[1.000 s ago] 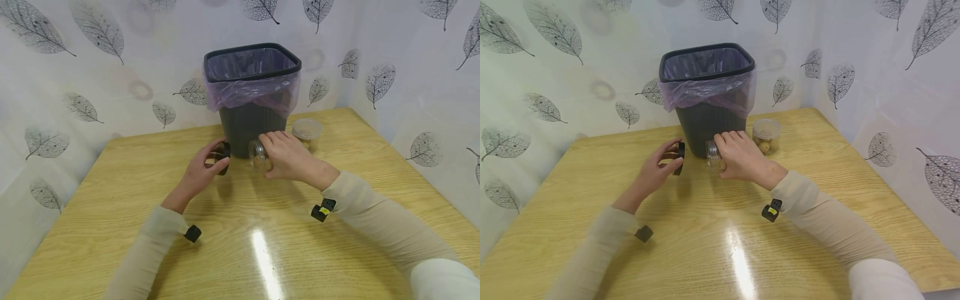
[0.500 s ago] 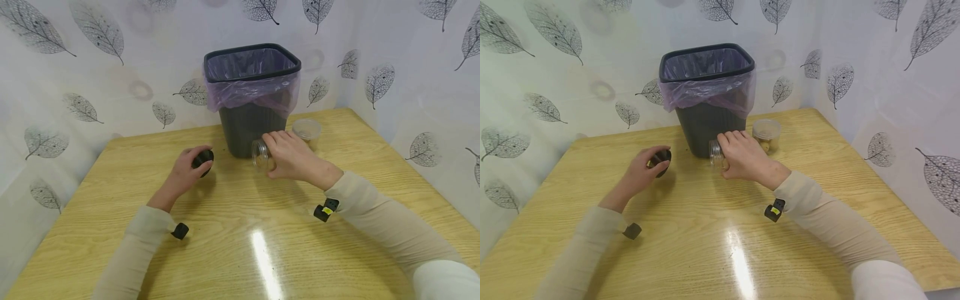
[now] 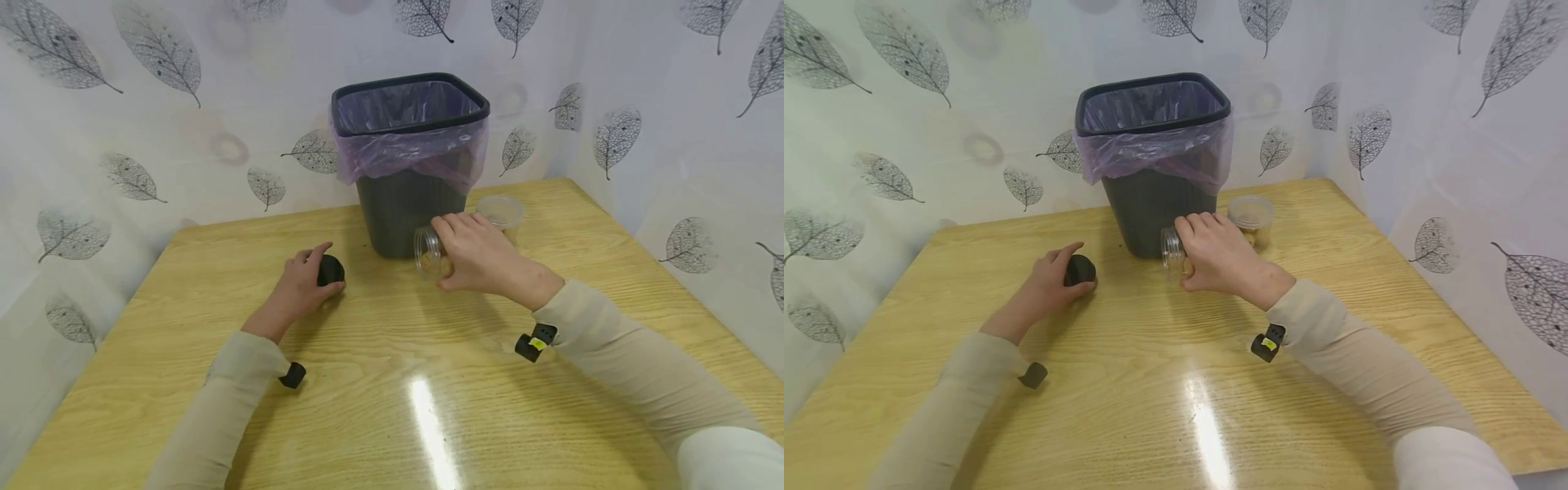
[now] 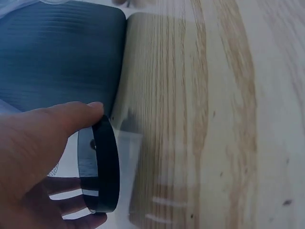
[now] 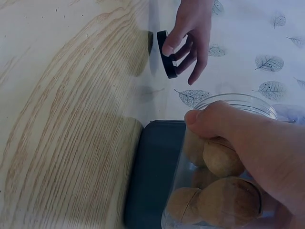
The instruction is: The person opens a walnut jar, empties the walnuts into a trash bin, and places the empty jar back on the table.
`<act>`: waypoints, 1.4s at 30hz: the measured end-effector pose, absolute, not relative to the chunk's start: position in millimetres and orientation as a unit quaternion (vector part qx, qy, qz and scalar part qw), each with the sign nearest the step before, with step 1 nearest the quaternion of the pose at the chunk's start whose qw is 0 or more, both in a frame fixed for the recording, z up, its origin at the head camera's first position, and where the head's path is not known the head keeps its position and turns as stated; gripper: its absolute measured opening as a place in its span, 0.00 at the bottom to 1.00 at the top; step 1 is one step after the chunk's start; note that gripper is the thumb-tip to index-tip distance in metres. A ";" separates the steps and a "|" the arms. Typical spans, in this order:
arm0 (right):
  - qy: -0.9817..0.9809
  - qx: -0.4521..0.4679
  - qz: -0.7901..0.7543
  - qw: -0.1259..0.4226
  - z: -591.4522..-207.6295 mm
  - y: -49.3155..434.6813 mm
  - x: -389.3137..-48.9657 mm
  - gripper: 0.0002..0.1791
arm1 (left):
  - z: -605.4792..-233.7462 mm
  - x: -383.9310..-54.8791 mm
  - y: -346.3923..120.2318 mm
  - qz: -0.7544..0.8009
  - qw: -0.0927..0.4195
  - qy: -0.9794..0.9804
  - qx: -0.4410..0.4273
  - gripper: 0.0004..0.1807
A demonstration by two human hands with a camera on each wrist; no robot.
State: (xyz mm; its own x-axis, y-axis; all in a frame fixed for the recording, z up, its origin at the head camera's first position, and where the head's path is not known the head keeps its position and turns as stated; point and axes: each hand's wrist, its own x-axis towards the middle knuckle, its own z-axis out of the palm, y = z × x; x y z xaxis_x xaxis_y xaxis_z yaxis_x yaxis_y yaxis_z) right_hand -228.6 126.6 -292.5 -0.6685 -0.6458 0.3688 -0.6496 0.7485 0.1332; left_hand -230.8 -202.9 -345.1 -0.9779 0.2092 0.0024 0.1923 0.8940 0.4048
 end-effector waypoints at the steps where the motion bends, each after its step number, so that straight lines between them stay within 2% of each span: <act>1: -0.914 0.354 0.006 0.199 -292.1 126.8 -228.4 0.51 | -345.6 -231.0 -203.5 0.207 0.024 0.973 0.103 0.46; 15: -0.911 0.355 0.011 0.208 -284.1 132.0 -231.1 0.49 | -348.0 -238.3 -209.4 0.194 0.045 0.975 0.097 0.47; 26: -0.904 0.365 0.025 0.222 -272.5 136.6 -233.0 0.48 | -310.6 -253.7 -203.6 0.205 -0.047 0.970 0.121 0.44; 37: -0.898 0.376 0.067 0.217 -246.1 138.7 -235.0 0.51 | -234.3 -260.5 -177.2 0.244 -0.135 0.948 0.155 0.43; 42: -0.899 0.378 0.068 0.211 -231.6 138.3 -237.5 0.53 | -205.0 -263.3 -160.8 0.242 -0.147 0.945 0.162 0.43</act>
